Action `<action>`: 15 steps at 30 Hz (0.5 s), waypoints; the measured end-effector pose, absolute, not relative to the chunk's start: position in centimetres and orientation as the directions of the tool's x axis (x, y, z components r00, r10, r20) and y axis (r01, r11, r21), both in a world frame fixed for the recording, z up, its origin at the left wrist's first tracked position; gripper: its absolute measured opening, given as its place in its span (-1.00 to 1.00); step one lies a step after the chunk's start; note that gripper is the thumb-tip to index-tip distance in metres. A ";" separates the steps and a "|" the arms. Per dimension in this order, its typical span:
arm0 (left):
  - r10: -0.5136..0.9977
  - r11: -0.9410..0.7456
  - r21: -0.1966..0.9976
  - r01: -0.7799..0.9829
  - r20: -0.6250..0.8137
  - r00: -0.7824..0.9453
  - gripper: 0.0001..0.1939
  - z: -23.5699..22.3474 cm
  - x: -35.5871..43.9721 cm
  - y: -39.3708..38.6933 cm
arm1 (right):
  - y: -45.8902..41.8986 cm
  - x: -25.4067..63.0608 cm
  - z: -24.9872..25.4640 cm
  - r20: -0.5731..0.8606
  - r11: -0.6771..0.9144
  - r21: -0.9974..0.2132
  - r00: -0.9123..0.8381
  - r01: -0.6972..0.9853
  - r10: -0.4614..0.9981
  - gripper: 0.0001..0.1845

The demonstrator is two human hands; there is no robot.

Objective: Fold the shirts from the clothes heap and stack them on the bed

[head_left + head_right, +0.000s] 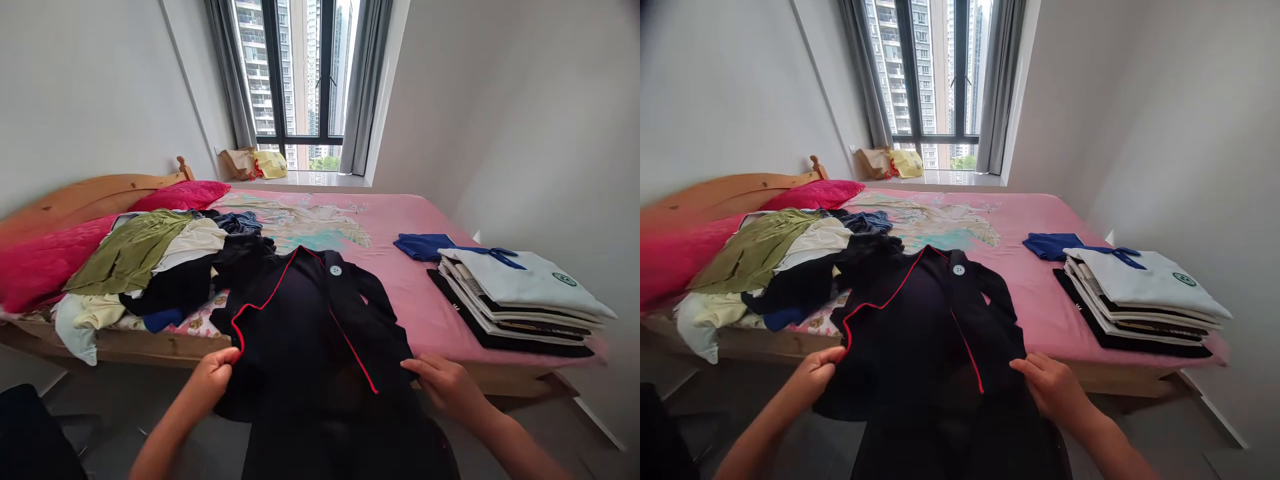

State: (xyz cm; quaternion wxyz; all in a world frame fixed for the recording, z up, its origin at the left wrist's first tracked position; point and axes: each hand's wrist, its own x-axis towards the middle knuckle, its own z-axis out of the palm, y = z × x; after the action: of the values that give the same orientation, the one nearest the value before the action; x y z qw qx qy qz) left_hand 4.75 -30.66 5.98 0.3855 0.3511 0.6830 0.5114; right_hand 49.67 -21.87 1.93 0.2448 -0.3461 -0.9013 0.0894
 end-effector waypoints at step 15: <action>0.839 0.298 0.934 -0.199 -0.356 -0.412 -0.80 5.6 6.2 -33.0 | -23.9 44.4 3.0 0.505 0.652 -0.561 -0.414 0.510 0.757 -0.73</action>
State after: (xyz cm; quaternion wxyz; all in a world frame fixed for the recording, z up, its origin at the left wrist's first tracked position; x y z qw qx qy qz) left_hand 6.20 -32.96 5.62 0.4823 0.2477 0.6453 0.5382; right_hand 44.43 -23.94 2.97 0.3816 -0.3841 -0.8250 0.1621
